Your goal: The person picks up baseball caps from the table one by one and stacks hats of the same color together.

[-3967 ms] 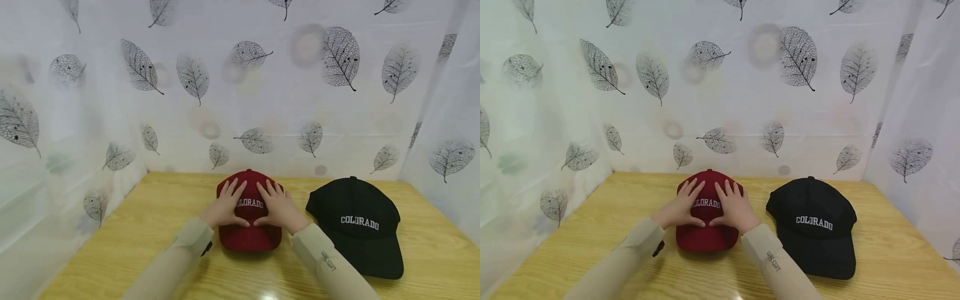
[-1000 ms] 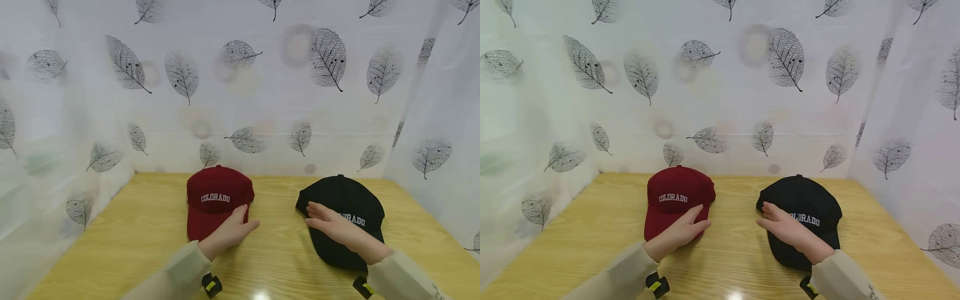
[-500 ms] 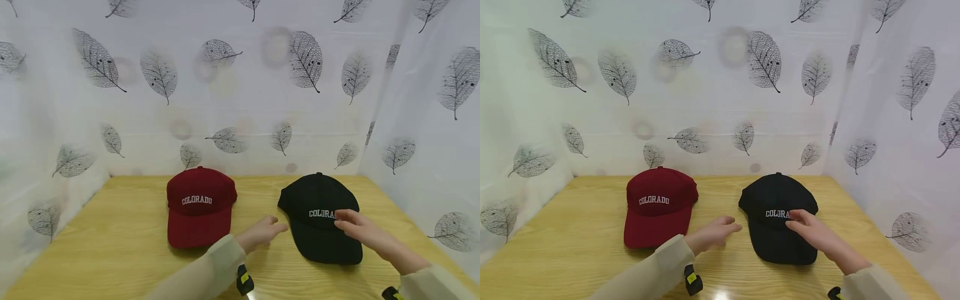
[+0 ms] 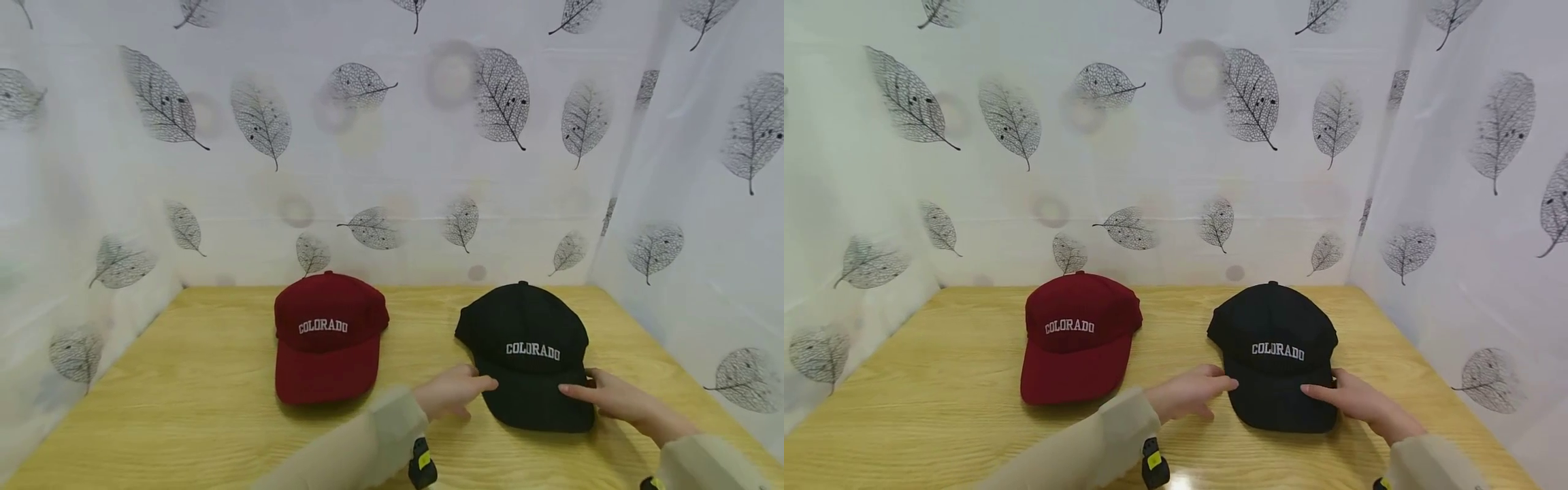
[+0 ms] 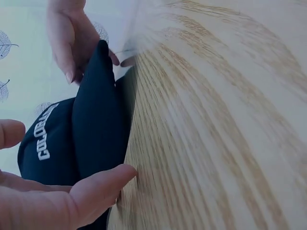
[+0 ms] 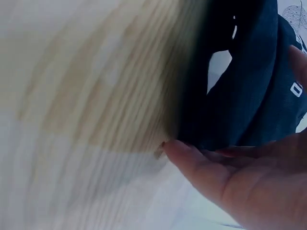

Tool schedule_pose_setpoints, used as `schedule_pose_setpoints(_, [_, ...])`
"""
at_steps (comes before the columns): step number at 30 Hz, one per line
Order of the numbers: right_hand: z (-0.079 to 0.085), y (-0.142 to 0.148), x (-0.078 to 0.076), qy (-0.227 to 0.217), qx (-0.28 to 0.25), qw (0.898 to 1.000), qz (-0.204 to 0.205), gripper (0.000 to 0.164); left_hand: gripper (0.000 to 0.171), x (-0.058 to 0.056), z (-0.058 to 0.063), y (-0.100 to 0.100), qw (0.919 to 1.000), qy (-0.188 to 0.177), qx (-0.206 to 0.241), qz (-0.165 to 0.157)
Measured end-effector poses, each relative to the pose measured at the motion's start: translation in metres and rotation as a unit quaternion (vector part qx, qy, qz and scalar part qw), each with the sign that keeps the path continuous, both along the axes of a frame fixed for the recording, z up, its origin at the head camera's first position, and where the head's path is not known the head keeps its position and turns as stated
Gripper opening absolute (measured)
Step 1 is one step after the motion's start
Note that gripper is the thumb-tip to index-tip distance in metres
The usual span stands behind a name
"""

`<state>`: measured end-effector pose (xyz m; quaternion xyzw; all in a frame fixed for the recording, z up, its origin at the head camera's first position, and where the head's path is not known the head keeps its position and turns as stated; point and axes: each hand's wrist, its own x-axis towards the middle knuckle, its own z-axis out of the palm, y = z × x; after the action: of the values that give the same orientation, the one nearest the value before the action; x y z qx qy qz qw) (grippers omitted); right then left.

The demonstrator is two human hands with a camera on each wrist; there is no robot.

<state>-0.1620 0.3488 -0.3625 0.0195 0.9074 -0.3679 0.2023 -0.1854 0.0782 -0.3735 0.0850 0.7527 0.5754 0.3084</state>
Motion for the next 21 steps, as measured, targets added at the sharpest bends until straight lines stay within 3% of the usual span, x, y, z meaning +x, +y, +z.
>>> schedule_pose_setpoints(7, [0.001,-0.024,-0.014,0.026,-0.016,0.998,0.059,0.087,0.064,-0.006,0.0,-0.011,0.9997,0.011,0.005,0.022])
schedule_pose_setpoints(21, [0.003,-0.066,-0.04,0.04,-0.041,0.994,0.089,0.082,0.067,-0.025,0.001,-0.054,0.9984,0.015,0.004,0.055])
